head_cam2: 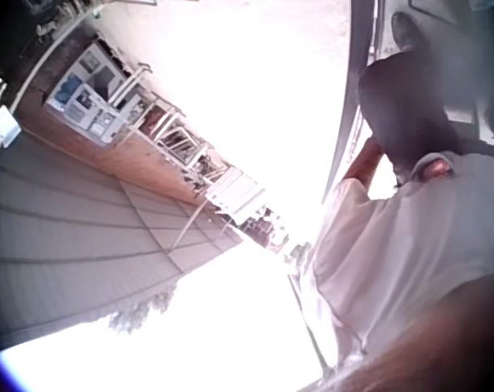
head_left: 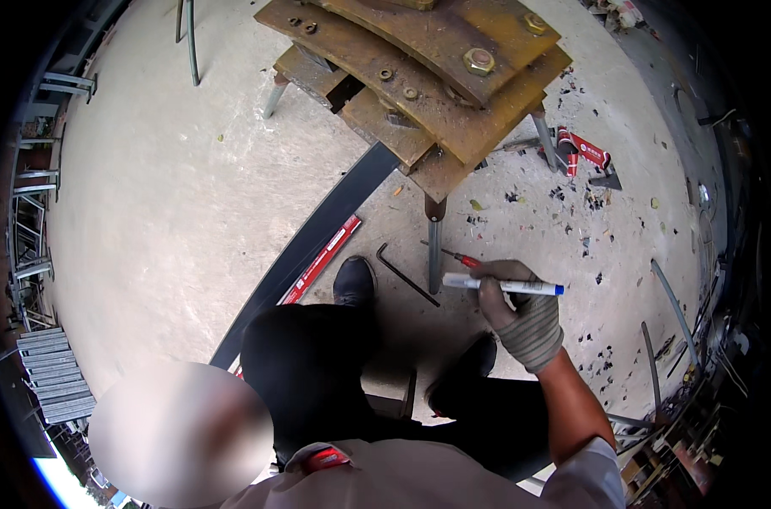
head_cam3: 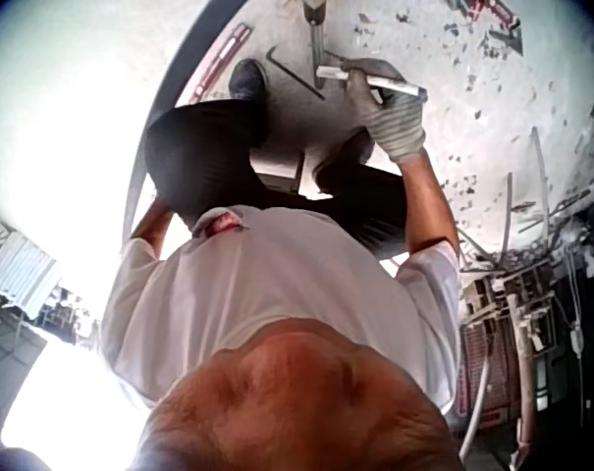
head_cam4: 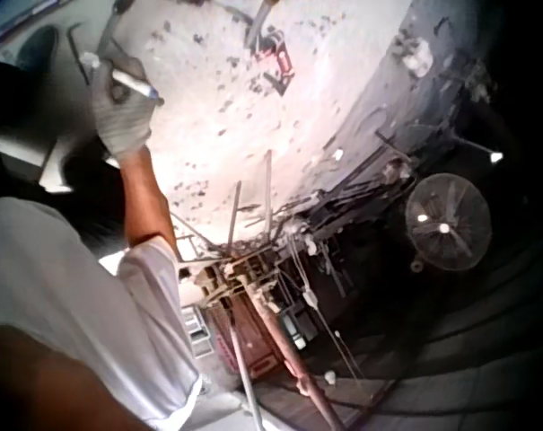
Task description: The person measures and marks a long metal bar using a tape measure and a marker. They repeatedly measure, mark, and reposition the bar on a workbench, then use a straightedge to draw lines along the bar.
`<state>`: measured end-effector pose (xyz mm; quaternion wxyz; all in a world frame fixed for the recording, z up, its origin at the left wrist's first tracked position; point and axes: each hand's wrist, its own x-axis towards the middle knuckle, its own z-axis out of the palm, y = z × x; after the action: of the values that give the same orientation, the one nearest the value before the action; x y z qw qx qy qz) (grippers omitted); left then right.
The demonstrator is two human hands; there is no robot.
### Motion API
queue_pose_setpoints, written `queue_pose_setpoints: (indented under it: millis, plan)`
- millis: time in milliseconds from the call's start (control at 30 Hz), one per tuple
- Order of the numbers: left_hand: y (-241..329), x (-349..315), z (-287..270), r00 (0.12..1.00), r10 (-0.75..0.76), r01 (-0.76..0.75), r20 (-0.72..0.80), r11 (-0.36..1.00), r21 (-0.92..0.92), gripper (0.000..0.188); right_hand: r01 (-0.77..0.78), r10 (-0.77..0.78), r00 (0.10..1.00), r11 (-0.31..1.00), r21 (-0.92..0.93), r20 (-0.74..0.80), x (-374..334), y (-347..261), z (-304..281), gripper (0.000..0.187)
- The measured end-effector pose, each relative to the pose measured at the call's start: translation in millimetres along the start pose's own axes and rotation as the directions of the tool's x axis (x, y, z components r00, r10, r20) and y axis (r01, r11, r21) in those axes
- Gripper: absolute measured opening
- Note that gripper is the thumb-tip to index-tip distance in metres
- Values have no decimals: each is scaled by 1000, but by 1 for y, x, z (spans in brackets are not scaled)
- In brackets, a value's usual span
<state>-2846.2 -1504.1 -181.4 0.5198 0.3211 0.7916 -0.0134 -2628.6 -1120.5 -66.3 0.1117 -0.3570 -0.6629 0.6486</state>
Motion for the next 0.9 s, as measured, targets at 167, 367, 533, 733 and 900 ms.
queue_pose_setpoints:
  millis: [167, 367, 533, 733, 900]
  plan:
    - [-16, -98, -74, 949, 30, -97, -315, 975, -201, 16, 58, -53, 995, 996, 65, -80, -19, -23, 19, 20]
    - [122, -122, -186, 458, 246, -552, -854, 832, -57, 16, 144, -124, 986, 970, 198, -111, -38, -59, 57, 17]
    - [220, -109, -181, 600, 583, -726, -548, 685, -66, 30, 303, -236, 946, 892, 337, -224, -45, -84, 83, 22]
    - [212, -79, -153, 605, 599, -796, -524, 473, -377, 27, 308, -218, 942, 865, 396, -256, -59, -72, 100, 25]
    - [217, -88, -161, 715, 572, -694, -403, 508, -510, 25, 333, -211, 935, 798, 503, -284, -68, -73, 106, 33]
